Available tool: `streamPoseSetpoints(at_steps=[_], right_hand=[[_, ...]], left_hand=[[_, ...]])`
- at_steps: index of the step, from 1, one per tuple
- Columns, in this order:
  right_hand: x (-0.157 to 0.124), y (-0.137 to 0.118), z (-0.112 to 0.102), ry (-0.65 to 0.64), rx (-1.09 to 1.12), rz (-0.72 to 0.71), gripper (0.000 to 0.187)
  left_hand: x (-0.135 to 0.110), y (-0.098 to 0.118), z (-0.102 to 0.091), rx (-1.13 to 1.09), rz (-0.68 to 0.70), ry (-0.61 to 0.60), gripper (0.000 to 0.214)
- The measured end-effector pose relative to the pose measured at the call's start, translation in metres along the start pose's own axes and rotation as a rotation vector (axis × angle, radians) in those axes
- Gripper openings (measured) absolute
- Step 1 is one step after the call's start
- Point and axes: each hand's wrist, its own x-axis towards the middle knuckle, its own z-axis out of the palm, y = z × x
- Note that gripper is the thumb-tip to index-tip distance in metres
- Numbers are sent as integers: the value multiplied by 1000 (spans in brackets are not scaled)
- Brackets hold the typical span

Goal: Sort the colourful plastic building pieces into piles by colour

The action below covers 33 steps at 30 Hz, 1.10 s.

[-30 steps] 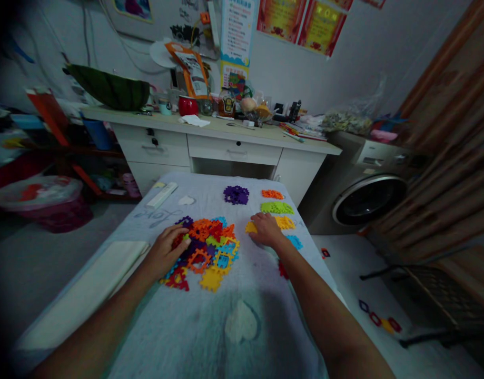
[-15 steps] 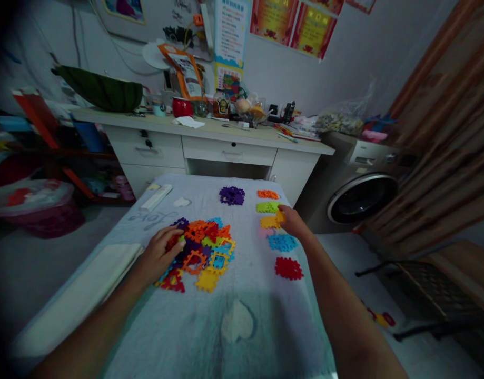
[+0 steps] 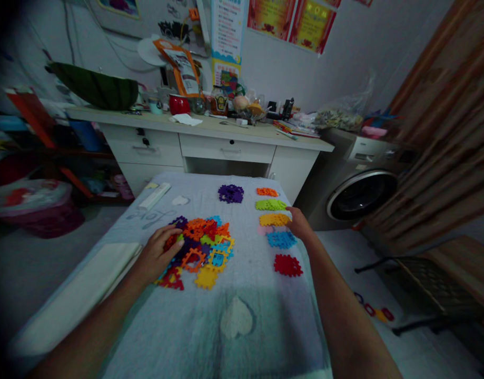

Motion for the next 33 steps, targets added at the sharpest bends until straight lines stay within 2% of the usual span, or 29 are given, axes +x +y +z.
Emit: streamPoseSetpoints(at_steps=[2, 5, 10, 13, 18, 26, 30, 33], right_hand=[[-4, -17, 0, 49, 8, -64, 53], [-18, -61, 10, 50, 67, -210, 47], [-51, -146, 48, -178, 175, -469, 40], [-65, -172, 70, -204, 192, -517, 43], [-68, -174, 91, -164, 207, -454, 43], [-66, -174, 97, -139, 200, -352, 35], [-62, -169, 103, -92, 249, -365, 27], [-61, -167, 105, -104, 269, -401, 22]], left_hand=[[0, 0, 0, 5, 0, 0, 38], [0, 2, 1, 22, 1, 9, 38], [1, 4, 3, 72, -6, -15, 37], [1, 6, 2, 84, -8, -23, 37], [1, 9, -1, 59, -7, -35, 35], [0, 13, -1, 14, 6, -51, 33], [0, 11, -1, 3, -2, -48, 34], [1, 9, -1, -3, 0, -24, 34]])
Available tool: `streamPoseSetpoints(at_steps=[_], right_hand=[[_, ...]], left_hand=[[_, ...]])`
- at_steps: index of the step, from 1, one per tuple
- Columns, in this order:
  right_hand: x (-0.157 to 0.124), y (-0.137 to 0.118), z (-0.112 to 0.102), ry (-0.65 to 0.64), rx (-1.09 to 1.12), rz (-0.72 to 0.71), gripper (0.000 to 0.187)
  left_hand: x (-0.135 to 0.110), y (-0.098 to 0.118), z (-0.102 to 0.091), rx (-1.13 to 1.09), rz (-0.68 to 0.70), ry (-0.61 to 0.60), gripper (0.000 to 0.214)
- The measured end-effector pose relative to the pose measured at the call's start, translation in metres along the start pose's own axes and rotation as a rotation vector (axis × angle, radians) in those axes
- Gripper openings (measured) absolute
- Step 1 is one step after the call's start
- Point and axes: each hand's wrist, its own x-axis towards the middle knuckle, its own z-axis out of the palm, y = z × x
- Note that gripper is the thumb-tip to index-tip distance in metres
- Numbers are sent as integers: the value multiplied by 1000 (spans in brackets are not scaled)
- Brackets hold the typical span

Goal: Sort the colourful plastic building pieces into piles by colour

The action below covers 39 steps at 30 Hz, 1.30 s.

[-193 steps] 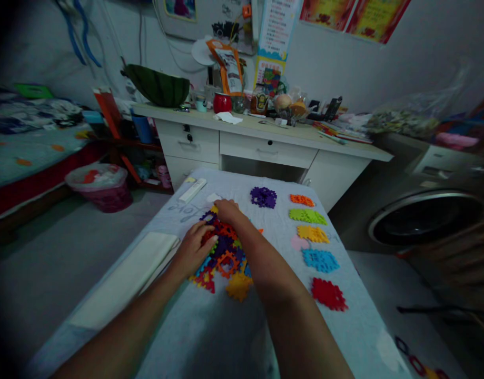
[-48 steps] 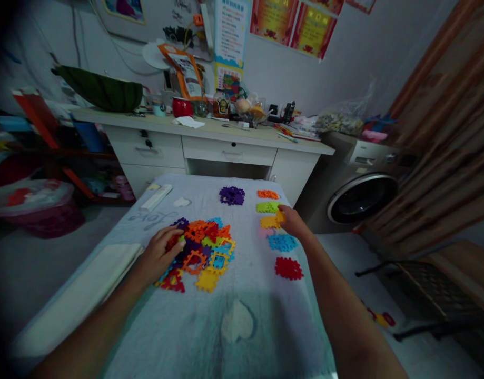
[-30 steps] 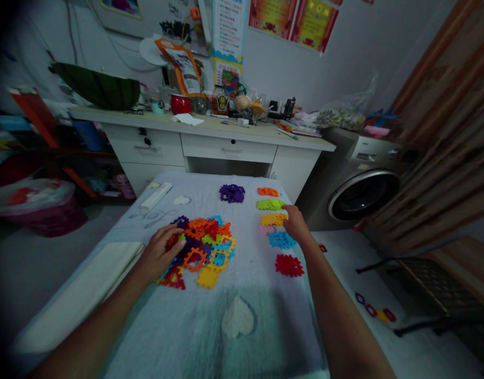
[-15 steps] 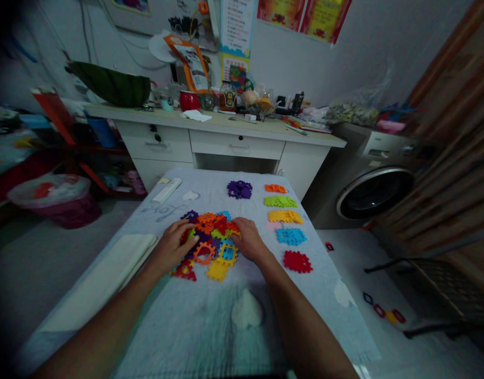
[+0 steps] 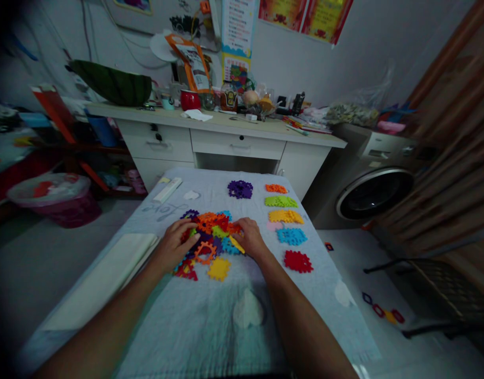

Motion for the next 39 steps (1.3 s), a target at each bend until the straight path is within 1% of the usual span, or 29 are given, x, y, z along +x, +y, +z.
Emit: streamPoseSetpoints(at_steps=[2, 5, 12, 16, 19, 21, 25, 27, 30, 32, 36, 39], right_hand=[[0, 0, 0, 8, 8, 6, 17], [0, -3, 0, 60, 24, 50, 10], [-3, -6, -5, 167, 143, 210, 22], [-5, -4, -7, 237, 240, 280, 30], [-5, 1, -7, 309, 245, 333, 36], [-4, 6, -6, 332, 227, 349, 39], [-3, 12, -5, 290, 122, 338, 40], [-3, 12, -5, 255, 16, 331, 46], [-4, 7, -8, 170, -108, 342, 60], [-5, 4, -9, 112, -156, 348, 62], [-5, 2, -11, 49, -203, 320, 51], [-5, 5, -10, 67, -221, 286, 47]], left_hand=[[0, -1, 0, -8, 8, 17, 34], [1, -3, 1, -10, 6, 34, 35], [3, -9, 3, 38, -57, -2, 42], [4, -9, 3, 30, -59, -29, 41], [5, -7, 4, 22, -48, -33, 40], [5, -5, 3, 16, -46, -31, 38], [6, -3, 2, -2, -43, -28, 37], [5, -4, 1, -14, -44, -23, 37], [5, -7, 2, -37, -47, -2, 37], [5, -10, 4, -50, -50, 16, 38], [7, -13, 7, -52, -63, 26, 38], [7, -14, 8, -40, -65, 16, 37]])
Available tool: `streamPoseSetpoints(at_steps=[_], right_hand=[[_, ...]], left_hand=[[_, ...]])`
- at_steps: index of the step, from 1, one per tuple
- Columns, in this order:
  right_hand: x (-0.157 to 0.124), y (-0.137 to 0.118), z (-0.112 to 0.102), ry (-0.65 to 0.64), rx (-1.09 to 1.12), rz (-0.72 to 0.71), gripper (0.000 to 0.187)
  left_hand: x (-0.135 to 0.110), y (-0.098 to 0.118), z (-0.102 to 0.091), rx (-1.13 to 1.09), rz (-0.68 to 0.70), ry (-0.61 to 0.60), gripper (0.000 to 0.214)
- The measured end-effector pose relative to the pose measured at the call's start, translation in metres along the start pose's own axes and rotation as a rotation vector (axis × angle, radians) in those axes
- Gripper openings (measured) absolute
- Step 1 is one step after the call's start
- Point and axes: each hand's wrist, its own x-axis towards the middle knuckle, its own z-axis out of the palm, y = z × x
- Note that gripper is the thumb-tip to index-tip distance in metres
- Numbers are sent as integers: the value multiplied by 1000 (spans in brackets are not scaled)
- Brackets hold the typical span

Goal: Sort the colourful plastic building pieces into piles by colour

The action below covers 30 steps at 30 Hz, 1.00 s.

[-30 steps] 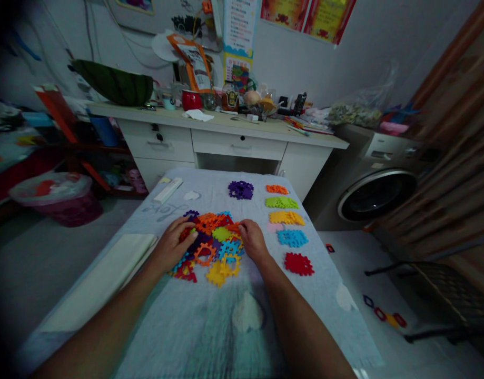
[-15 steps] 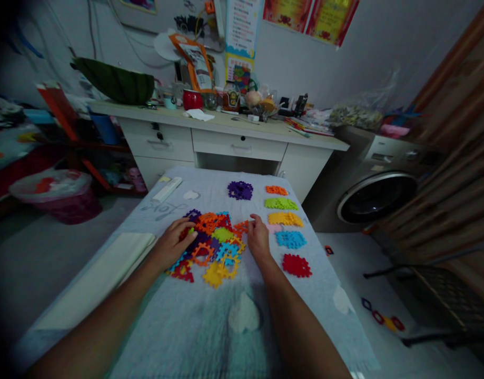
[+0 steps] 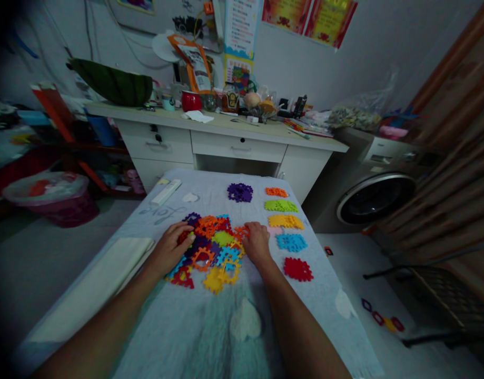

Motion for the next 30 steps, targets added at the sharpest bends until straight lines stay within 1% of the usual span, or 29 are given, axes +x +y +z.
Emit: streamPoseSetpoints(at_steps=[5, 8, 11, 14, 16, 18, 21, 23, 26, 30], right_hand=[[2, 5, 2, 105, 36, -63, 42], [1, 3, -3, 153, 81, -124, 39], [4, -2, -17, 194, 117, -158, 37], [17, -4, -42, 189, 132, -187, 34], [35, 1, -61, 184, 104, -204, 33], [59, 13, -78, 197, 38, -212, 33], [102, 38, -91, 201, -110, -125, 34], [130, 55, -90, 167, -198, -3, 34], [163, 73, -80, 94, -286, 144, 33], [191, 80, -59, 36, -330, 210, 32]], left_hand=[[2, -2, 1, 11, -8, -6, 35], [4, -4, 3, 9, -5, -3, 36], [6, -7, 4, 5, -4, -3, 36], [7, -9, 5, 6, -4, 1, 36], [6, -10, 5, 12, -7, 1, 37], [6, -10, 5, 17, -12, -5, 37], [5, -9, 4, 20, -21, -16, 37], [5, -9, 4, 24, -23, -18, 37], [5, -9, 4, 30, -27, -22, 37], [5, -9, 3, 28, -34, -21, 35]])
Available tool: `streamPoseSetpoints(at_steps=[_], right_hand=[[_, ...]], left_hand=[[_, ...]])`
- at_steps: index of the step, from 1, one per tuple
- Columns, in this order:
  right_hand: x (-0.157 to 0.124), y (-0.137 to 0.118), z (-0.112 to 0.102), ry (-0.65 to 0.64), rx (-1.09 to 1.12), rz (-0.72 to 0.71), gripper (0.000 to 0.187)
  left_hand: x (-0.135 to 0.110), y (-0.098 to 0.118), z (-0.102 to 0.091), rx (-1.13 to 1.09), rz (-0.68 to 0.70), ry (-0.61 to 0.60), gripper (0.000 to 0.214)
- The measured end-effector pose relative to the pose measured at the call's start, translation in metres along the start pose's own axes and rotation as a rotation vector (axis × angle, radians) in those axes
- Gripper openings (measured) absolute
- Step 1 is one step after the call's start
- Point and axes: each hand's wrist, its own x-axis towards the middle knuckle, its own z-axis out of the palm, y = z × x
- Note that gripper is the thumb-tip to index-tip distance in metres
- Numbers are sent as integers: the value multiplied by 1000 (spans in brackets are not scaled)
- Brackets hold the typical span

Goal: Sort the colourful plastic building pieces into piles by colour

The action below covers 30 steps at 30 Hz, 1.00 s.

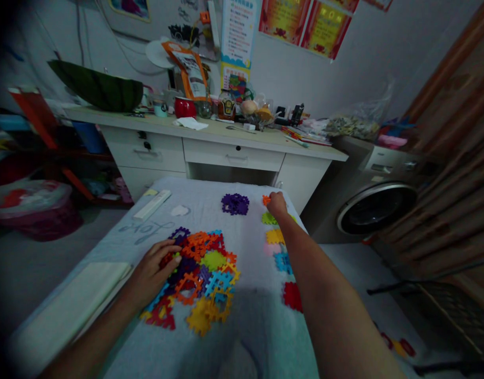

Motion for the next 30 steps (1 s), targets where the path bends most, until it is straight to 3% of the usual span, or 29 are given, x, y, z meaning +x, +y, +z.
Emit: streamPoseSetpoints(at_steps=[8, 16, 24, 30], right_hand=[[23, -11, 27, -43, -14, 22, 32], [15, -6, 23, -7, 25, 8, 40], [-18, -12, -4, 51, 157, -35, 37], [-70, -49, -13, -114, 248, -257, 29]], left_hand=[[0, 3, -2, 13, -6, 4, 33], [0, 4, -2, -3, -12, -2, 31], [0, 6, -3, 11, 6, 10, 32], [0, 7, -3, 10, -3, -2, 33]])
